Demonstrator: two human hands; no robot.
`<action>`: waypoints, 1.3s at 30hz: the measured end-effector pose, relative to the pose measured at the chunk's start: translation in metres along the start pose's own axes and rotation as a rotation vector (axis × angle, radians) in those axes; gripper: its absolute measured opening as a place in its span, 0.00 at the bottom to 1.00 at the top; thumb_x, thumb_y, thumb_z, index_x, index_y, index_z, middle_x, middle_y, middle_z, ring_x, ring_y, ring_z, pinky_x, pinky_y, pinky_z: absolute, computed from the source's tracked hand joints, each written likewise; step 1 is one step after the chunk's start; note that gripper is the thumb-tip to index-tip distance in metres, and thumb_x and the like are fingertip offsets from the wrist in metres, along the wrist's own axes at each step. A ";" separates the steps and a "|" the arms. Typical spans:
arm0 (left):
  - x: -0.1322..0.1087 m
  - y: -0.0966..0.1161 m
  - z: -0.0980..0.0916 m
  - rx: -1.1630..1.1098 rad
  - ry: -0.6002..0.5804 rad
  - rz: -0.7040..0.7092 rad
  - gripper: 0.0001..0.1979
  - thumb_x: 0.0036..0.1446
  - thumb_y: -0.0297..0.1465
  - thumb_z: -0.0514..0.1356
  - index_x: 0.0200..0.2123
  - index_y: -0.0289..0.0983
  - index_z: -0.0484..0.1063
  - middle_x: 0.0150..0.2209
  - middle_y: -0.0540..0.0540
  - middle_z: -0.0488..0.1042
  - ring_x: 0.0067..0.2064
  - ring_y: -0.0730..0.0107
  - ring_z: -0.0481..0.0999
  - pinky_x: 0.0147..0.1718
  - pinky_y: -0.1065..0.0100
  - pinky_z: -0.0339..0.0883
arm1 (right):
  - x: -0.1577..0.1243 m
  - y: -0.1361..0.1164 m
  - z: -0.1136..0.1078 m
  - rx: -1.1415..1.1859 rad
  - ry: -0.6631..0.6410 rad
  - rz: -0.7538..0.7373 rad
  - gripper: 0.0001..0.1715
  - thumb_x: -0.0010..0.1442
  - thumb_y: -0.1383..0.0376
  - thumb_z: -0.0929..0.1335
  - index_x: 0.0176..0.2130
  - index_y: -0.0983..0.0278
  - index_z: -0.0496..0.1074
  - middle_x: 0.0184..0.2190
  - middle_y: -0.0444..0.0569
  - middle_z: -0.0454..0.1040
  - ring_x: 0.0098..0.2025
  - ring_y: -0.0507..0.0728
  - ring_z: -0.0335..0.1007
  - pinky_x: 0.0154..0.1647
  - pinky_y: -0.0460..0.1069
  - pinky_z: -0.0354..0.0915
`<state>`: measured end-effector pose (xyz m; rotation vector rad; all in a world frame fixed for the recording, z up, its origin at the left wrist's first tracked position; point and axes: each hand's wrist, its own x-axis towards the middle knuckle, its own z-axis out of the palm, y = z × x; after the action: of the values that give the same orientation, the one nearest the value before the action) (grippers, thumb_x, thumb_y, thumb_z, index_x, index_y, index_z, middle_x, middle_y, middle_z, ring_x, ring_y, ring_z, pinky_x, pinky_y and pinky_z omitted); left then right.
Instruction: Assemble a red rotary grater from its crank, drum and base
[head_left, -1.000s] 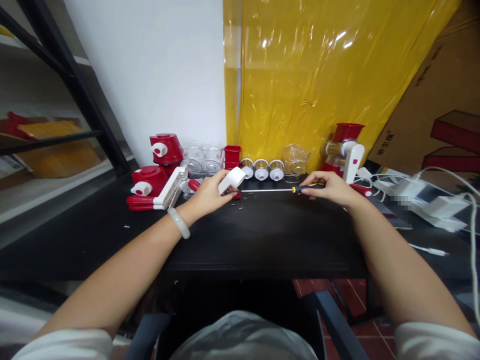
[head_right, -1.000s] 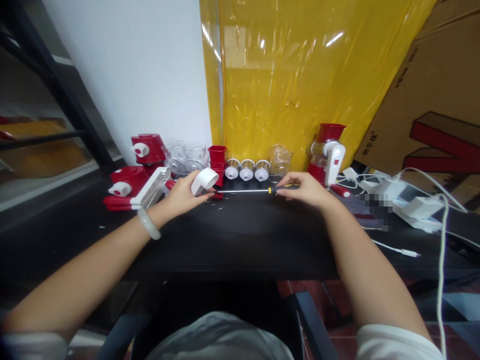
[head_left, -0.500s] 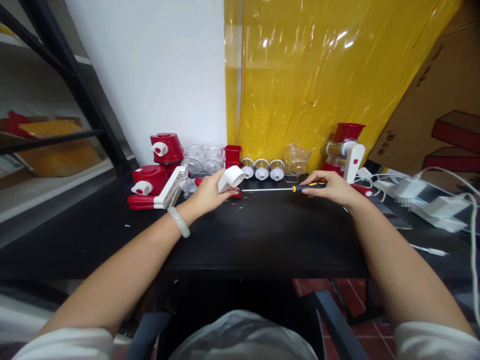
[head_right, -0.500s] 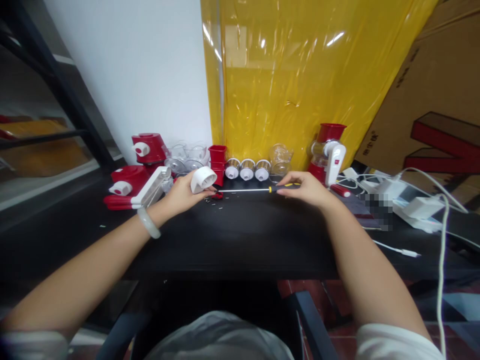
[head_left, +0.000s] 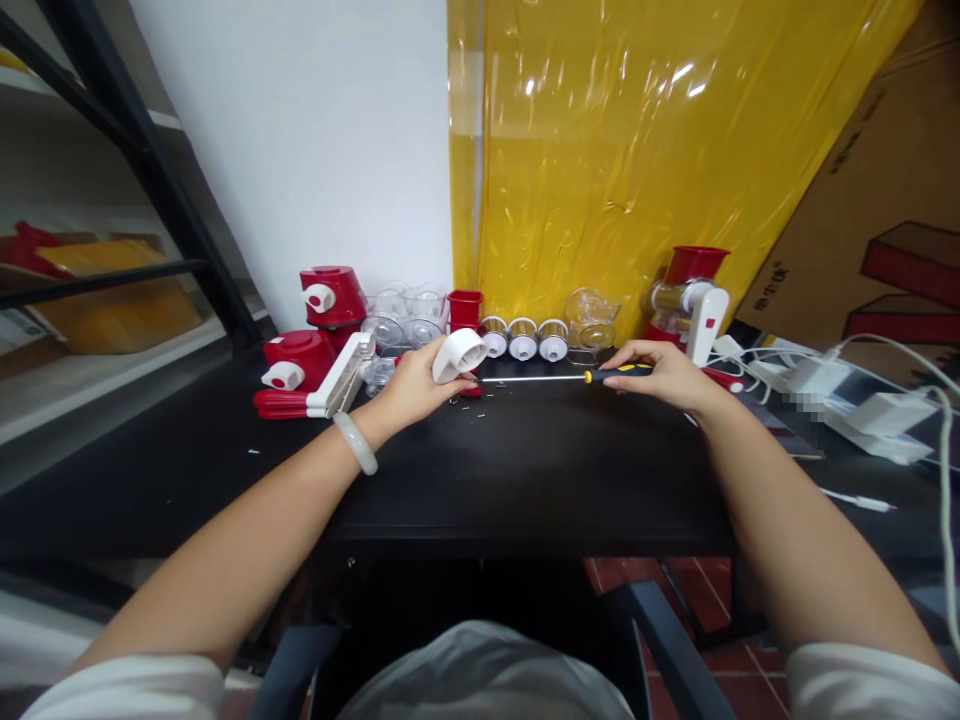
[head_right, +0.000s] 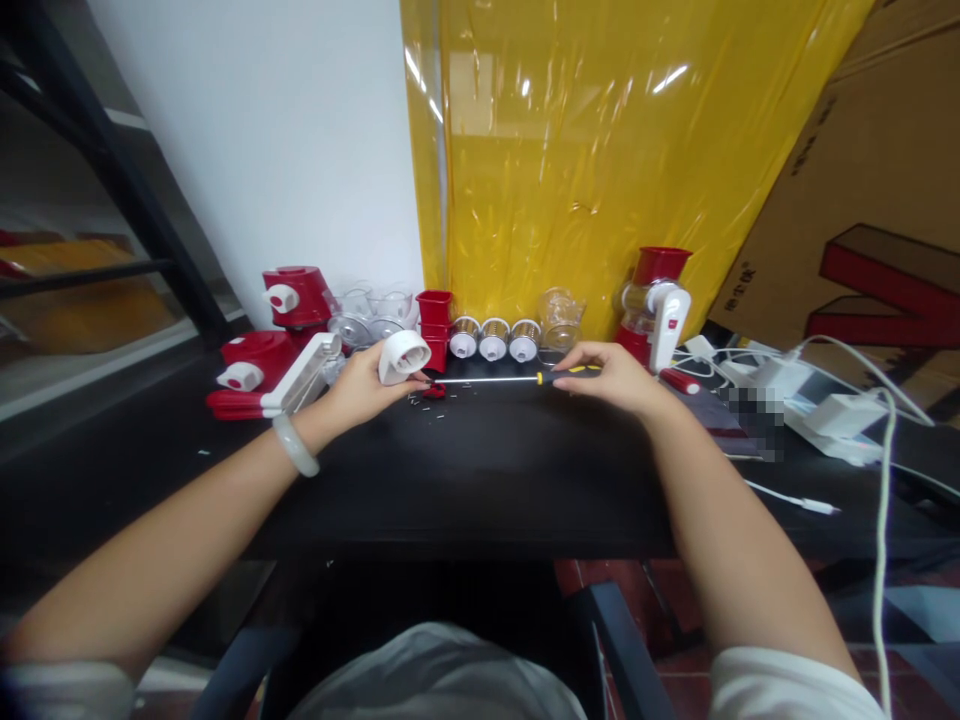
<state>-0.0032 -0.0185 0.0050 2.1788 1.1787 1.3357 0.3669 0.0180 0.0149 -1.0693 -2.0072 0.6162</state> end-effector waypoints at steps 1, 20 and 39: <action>0.000 0.000 0.000 0.007 0.006 0.005 0.20 0.49 0.35 0.70 0.44 0.35 0.71 0.35 0.44 0.81 0.39 0.58 0.81 0.41 0.57 0.73 | 0.000 0.000 0.000 -0.002 0.005 -0.006 0.23 0.43 0.49 0.78 0.34 0.62 0.78 0.35 0.51 0.80 0.36 0.59 0.77 0.43 0.56 0.70; 0.001 -0.001 -0.002 0.088 -0.017 -0.024 0.19 0.50 0.32 0.70 0.45 0.36 0.71 0.36 0.45 0.81 0.38 0.60 0.81 0.40 0.59 0.73 | 0.001 -0.002 0.006 -0.043 0.046 -0.015 0.24 0.42 0.48 0.78 0.34 0.62 0.80 0.36 0.52 0.81 0.40 0.62 0.77 0.46 0.57 0.69; 0.002 0.002 -0.004 0.057 0.056 -0.008 0.17 0.49 0.33 0.70 0.40 0.36 0.69 0.34 0.46 0.81 0.37 0.62 0.80 0.41 0.60 0.73 | 0.001 -0.001 0.000 -0.076 0.071 0.010 0.24 0.43 0.47 0.77 0.36 0.59 0.81 0.37 0.51 0.81 0.41 0.63 0.78 0.45 0.57 0.70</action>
<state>-0.0051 -0.0181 0.0094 2.1869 1.2591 1.3845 0.3664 0.0182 0.0160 -1.1317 -1.9785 0.5037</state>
